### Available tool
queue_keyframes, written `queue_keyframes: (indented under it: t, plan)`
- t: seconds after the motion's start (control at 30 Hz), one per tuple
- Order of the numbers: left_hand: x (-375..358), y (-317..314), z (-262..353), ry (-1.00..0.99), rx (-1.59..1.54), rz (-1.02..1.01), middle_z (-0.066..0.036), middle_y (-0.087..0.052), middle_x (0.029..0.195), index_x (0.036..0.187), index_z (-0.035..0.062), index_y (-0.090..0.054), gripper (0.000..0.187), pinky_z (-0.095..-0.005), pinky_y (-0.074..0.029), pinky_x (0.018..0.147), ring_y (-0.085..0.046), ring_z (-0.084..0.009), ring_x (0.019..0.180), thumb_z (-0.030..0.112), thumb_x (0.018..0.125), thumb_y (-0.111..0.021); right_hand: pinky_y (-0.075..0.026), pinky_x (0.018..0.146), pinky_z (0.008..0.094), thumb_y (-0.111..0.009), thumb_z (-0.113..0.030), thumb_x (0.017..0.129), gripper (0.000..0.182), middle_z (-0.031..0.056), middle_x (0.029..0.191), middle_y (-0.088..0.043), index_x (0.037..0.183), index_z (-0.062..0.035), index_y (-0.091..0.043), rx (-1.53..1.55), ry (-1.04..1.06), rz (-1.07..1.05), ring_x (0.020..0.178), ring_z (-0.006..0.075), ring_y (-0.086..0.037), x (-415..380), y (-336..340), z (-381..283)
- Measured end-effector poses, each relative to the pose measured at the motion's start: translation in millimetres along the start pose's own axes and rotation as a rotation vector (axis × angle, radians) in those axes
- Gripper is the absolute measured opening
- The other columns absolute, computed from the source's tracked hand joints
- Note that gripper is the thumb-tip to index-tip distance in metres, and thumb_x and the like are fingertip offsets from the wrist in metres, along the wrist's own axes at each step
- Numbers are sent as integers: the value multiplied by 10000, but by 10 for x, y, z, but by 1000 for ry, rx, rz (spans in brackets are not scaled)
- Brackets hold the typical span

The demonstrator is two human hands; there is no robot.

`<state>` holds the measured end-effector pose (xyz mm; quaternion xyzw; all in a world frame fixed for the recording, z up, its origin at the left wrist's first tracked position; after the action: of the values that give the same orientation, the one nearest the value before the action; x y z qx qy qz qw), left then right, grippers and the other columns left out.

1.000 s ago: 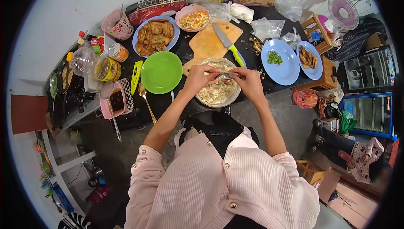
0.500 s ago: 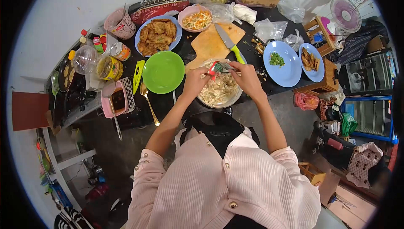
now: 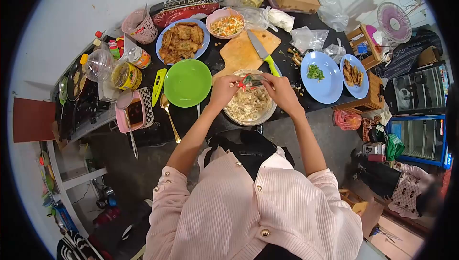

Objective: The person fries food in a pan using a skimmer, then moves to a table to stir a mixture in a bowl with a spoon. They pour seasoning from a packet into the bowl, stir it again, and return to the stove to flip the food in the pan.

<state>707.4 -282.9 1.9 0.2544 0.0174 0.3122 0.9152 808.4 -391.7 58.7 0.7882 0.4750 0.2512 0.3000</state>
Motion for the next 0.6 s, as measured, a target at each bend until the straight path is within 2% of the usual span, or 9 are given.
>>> queue_keyframes:
  t: [0.13, 0.2, 0.3, 0.33, 0.47, 0.57, 0.6]
  plan:
    - [38, -166, 27, 71, -82, -62, -148, -627, 792, 874, 41, -655, 203, -318, -457, 630, -606, -276, 702, 22, 681, -597, -449, 574, 328, -577, -101, 783, 244, 200, 736, -601, 1000, 10, -576, -14, -29, 41, 652, 290, -612, -97, 127, 105]
    - [18, -243, 192, -28, -63, -81, -149, -624, 782, 865, 53, -659, 201, -318, -457, 628, -602, -284, 697, 43, 673, -602, -443, 557, 314, -597, -110, 769, 241, 199, 747, -602, 980, 6, -593, -63, -123, -26, 600, 272, -595, -153, 213, 104]
    - [-29, -403, 278, -80, -114, -118, -148, -619, 765, 847, 68, -663, 192, -320, -457, 620, -595, -291, 687, 64, 663, -607, -439, 553, 304, -615, -121, 752, 255, 190, 746, -605, 976, -1, -598, -71, -109, -17, 575, 247, -582, -290, 279, 157]
    - [-48, -450, 272, -81, -146, -132, -147, -618, 759, 841, 73, -664, 188, -321, -457, 616, -593, -293, 683, 69, 661, -608, -434, 552, 296, -608, -113, 752, 244, 173, 717, -605, 972, -9, -603, -67, -22, 64, 569, 236, -573, -341, 304, 138]
    - [-136, -598, 177, -103, -30, -184, -142, -611, 748, 826, 100, -667, 178, -339, -455, 591, -587, -290, 670, 73, 665, -597, -423, 541, 287, -580, -80, 764, 213, 160, 698, -601, 962, -6, -603, 13, -54, 23, 554, 234, -555, -491, 230, 177]
    - [-211, -566, 71, -10, 33, -250, -133, -613, 728, 828, 98, -667, 185, -345, -457, 586, -589, -287, 652, 67, 663, -590, -420, 536, 284, -598, -84, 753, 218, 159, 692, -599, 955, -1, -599, -18, -135, -2, 559, 228, -560, -543, 83, 256]
    - [-229, -489, 96, -35, 81, -204, -140, -608, 681, 821, 78, -668, 174, -338, -462, 573, -593, -273, 605, 73, 664, -593, -424, 539, 281, -599, -80, 754, 207, 162, 689, -593, 943, 3, -597, 35, -145, 11, 558, 222, -561, -543, 64, 214]
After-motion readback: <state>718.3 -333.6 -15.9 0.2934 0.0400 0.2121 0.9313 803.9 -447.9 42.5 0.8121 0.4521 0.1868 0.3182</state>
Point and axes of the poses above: each hand's wrist, its own x-axis towards the middle knuckle, its own y-axis out of the back of the hand, z = x × y, the point moved 9 cm from there along x, towards the middle knuckle
